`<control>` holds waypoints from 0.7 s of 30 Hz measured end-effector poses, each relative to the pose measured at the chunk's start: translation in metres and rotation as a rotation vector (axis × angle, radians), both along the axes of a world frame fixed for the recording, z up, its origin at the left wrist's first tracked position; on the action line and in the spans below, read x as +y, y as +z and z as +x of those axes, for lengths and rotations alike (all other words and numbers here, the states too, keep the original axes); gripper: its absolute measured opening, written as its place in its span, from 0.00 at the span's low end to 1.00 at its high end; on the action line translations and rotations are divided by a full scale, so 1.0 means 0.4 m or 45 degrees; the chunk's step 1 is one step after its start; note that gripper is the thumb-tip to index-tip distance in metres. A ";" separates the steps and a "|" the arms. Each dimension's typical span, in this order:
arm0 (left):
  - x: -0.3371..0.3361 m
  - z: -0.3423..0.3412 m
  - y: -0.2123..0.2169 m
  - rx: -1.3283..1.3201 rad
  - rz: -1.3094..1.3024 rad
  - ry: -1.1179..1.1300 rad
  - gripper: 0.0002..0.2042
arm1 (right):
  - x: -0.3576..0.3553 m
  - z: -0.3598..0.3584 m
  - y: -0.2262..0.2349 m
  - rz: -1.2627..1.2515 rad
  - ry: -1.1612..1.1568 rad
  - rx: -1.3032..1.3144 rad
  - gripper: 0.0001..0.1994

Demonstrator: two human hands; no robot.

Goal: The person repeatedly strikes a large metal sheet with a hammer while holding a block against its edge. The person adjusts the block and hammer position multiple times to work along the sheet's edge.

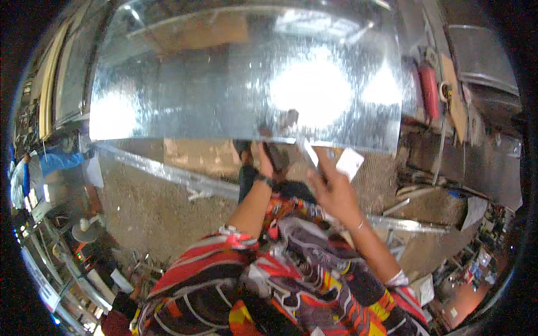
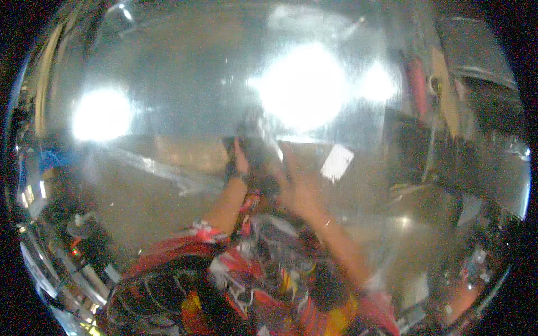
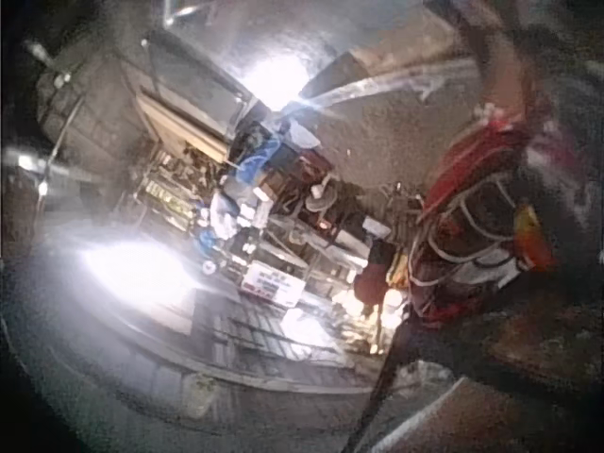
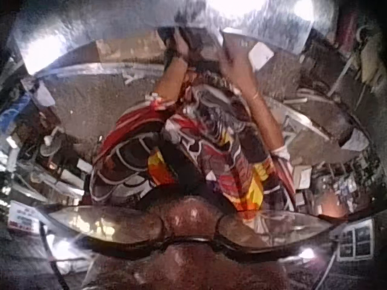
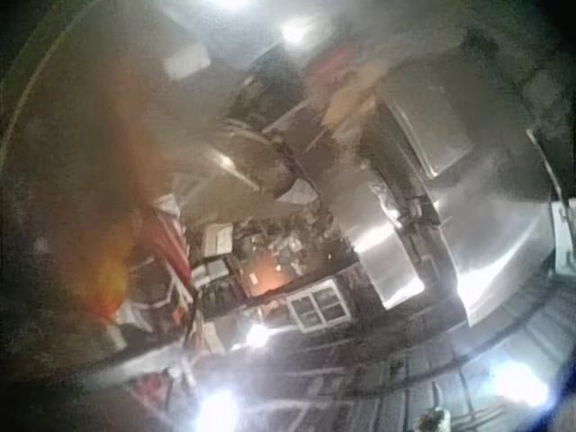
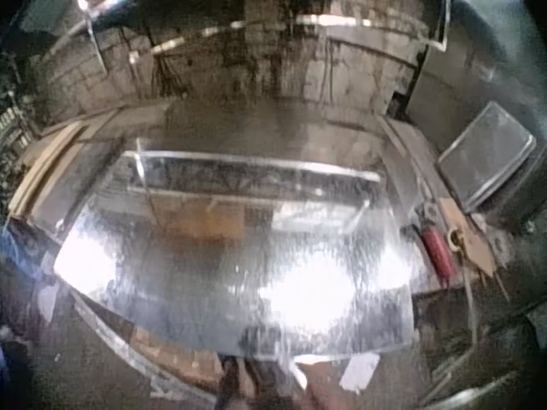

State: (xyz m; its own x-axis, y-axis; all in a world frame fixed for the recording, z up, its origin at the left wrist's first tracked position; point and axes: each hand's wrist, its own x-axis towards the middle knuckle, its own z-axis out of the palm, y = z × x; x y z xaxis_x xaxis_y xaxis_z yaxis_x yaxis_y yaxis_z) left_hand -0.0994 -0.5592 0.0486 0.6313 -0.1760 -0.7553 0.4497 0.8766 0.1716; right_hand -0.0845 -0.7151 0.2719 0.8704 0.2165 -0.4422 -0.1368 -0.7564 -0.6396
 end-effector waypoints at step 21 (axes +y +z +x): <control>-0.015 0.023 -0.015 0.027 -0.003 0.078 0.40 | -0.012 0.021 -0.023 0.058 -0.021 -0.542 0.31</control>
State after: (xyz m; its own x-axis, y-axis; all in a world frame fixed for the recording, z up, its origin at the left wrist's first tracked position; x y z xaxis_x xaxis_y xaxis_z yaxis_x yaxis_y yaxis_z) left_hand -0.0903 -0.5651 0.0425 0.6251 -0.1391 -0.7681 0.3983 0.9031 0.1606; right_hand -0.0759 -0.7199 0.2629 0.9767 0.2119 -0.0328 0.1348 -0.7258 -0.6746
